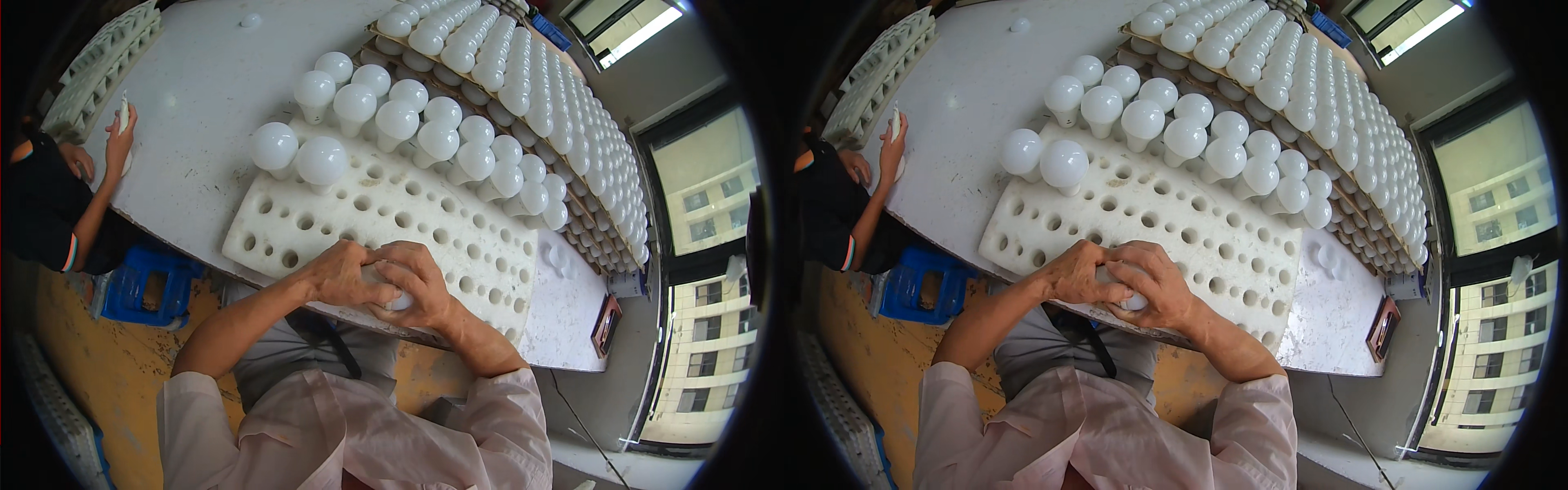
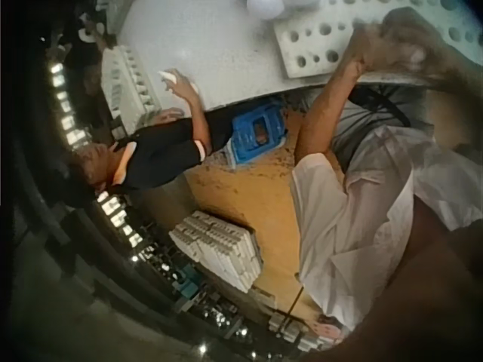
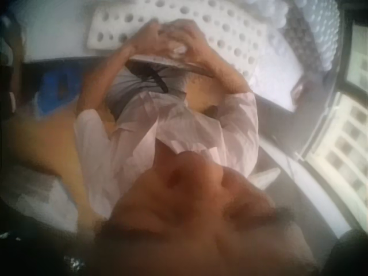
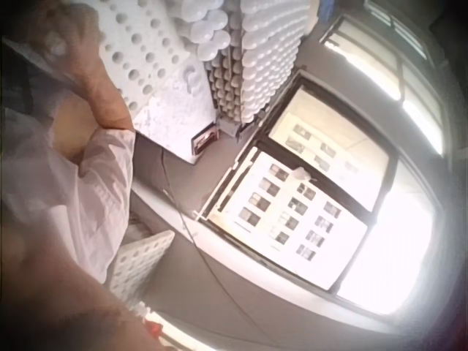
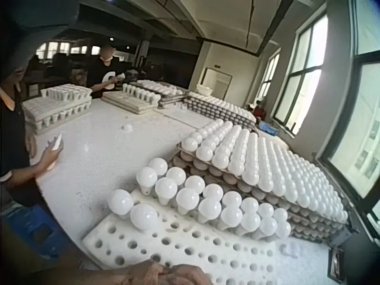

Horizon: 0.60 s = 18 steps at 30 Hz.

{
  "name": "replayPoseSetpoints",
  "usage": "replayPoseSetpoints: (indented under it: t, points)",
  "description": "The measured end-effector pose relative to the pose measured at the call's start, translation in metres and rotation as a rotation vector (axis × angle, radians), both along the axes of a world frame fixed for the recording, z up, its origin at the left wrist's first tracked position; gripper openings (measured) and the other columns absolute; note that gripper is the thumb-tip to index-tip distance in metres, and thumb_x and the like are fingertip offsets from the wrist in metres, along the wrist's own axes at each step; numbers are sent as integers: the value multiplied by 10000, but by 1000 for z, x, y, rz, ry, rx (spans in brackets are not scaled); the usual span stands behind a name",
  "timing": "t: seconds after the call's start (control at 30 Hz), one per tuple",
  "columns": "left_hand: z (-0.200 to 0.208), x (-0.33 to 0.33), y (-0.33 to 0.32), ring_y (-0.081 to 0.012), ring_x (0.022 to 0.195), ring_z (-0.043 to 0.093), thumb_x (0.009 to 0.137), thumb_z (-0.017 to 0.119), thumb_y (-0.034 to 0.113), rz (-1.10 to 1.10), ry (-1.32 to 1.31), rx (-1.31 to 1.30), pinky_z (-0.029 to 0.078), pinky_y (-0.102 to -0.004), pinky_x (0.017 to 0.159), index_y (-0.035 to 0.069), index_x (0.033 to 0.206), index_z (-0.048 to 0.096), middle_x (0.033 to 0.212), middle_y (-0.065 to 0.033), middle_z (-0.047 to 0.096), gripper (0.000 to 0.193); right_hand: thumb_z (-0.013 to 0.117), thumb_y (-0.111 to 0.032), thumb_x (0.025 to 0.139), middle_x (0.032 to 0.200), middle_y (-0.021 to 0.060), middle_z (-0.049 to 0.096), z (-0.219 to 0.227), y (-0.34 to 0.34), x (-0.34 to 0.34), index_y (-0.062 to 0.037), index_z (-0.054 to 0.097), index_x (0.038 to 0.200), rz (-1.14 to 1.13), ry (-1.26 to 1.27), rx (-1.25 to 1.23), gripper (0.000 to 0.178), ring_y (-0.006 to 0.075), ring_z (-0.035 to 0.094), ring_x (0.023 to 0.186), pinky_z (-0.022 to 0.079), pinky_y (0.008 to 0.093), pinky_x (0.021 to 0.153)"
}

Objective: The person assembles light bulbs by pressing plastic bulb covers onto light bulb bases by hand and placing the assembled bulbs into holes on a foam tray.

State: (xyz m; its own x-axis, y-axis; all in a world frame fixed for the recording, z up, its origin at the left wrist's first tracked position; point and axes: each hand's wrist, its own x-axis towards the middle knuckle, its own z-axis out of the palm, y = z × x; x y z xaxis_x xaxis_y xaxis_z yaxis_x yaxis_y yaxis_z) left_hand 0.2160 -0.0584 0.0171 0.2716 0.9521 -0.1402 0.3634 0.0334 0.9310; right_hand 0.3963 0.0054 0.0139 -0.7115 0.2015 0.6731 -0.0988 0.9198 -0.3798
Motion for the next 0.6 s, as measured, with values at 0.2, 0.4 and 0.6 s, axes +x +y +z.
replayPoseSetpoints:
  t: [0.2,0.4,0.6]
  points:
    - [-2,1,4,-225,641,612,694,680,426,-56,-82,1,481,-337,595,-19,848,660,686,-166,632,471,793,-39,559,985,130,601,-7,-3,-5,-15,600,999,57,80,-103,481,278,592,882,517,363,744]
    - [-9,0,7,-175,594,615,701,655,410,-101,-9,154,470,-305,522,-69,773,646,632,-139,623,484,771,-41,558,914,100,600,-9,-1,-6,-25,627,965,38,84,-145,432,256,581,839,501,351,717]
    - [-1,-10,6,-178,653,665,815,619,515,-42,-293,-212,484,-238,460,-70,871,636,687,-127,643,588,798,-69,608,1110,124,558,0,-5,-4,-38,441,1274,-134,63,-377,756,258,572,971,491,352,852]
